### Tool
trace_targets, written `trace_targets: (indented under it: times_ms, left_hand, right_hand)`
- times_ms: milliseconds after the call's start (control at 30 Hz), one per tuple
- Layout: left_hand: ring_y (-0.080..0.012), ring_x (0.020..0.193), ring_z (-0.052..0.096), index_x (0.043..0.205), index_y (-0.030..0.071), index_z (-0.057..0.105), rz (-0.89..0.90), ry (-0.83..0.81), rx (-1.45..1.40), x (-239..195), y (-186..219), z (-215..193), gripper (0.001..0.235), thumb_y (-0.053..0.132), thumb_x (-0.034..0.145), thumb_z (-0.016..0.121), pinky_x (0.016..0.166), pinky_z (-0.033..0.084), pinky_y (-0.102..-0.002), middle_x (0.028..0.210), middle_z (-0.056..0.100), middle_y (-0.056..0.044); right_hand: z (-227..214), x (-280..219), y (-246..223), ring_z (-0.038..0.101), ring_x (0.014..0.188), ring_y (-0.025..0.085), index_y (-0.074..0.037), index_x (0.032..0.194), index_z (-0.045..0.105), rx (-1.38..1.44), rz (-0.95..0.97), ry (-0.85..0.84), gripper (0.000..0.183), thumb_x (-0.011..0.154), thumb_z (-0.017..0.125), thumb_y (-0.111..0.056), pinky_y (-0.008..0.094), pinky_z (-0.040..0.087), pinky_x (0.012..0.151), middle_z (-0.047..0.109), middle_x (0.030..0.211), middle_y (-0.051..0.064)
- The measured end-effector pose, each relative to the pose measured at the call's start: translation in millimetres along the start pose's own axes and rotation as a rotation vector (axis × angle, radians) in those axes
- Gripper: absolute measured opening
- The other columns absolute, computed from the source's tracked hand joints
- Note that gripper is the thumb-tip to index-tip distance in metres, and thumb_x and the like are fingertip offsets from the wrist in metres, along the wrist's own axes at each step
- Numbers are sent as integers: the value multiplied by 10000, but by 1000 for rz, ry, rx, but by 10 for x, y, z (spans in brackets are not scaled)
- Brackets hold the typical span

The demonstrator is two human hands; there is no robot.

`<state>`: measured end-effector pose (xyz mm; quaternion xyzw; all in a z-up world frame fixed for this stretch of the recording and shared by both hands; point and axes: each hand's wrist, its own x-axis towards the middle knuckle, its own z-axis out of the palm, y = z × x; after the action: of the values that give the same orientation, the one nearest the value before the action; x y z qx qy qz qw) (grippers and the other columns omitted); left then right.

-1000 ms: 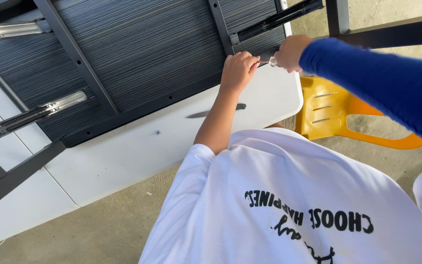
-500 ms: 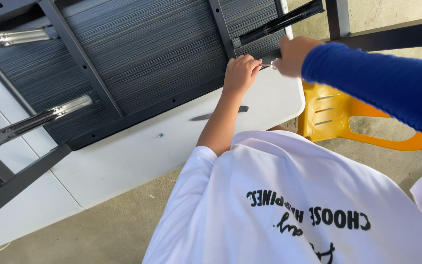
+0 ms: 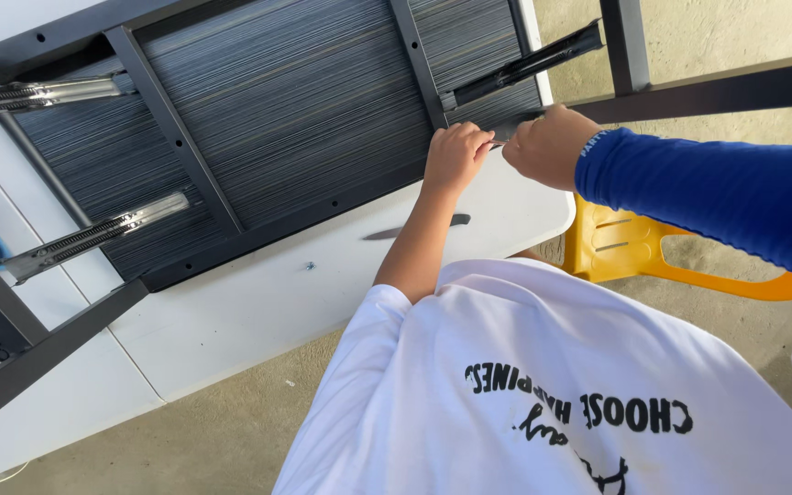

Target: The person uses a screwdriver to tighten screws on the underside of a black metal frame resting on a white table. They reposition the frame to access different screw locations and continue fastening components.

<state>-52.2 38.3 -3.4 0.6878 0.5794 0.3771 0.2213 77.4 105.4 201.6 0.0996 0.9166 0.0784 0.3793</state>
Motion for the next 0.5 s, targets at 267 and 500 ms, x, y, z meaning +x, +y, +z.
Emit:
trace_targets:
  times_ms: [267, 500]
  left_hand:
    - [-163, 860, 676, 949, 160, 779, -25, -10, -11, -63, 19, 45, 74, 195, 888, 757, 759, 481, -392, 865, 695, 49]
    - [-168, 861, 673, 952, 155, 781, -6, 3, -4, -102, -8, 47, 91, 191, 871, 762, 742, 475, -395, 875, 699, 45]
  right_hand:
    - [200, 211, 152, 709, 766, 309, -16, 1191, 624, 807, 504, -347, 473, 1061, 485, -449, 418, 575, 664, 725, 846, 144]
    - [162, 86, -84, 742, 665, 292, 8, 1157, 648, 529, 365, -213, 368, 1090, 439, -288, 435, 586, 622, 769, 808, 155]
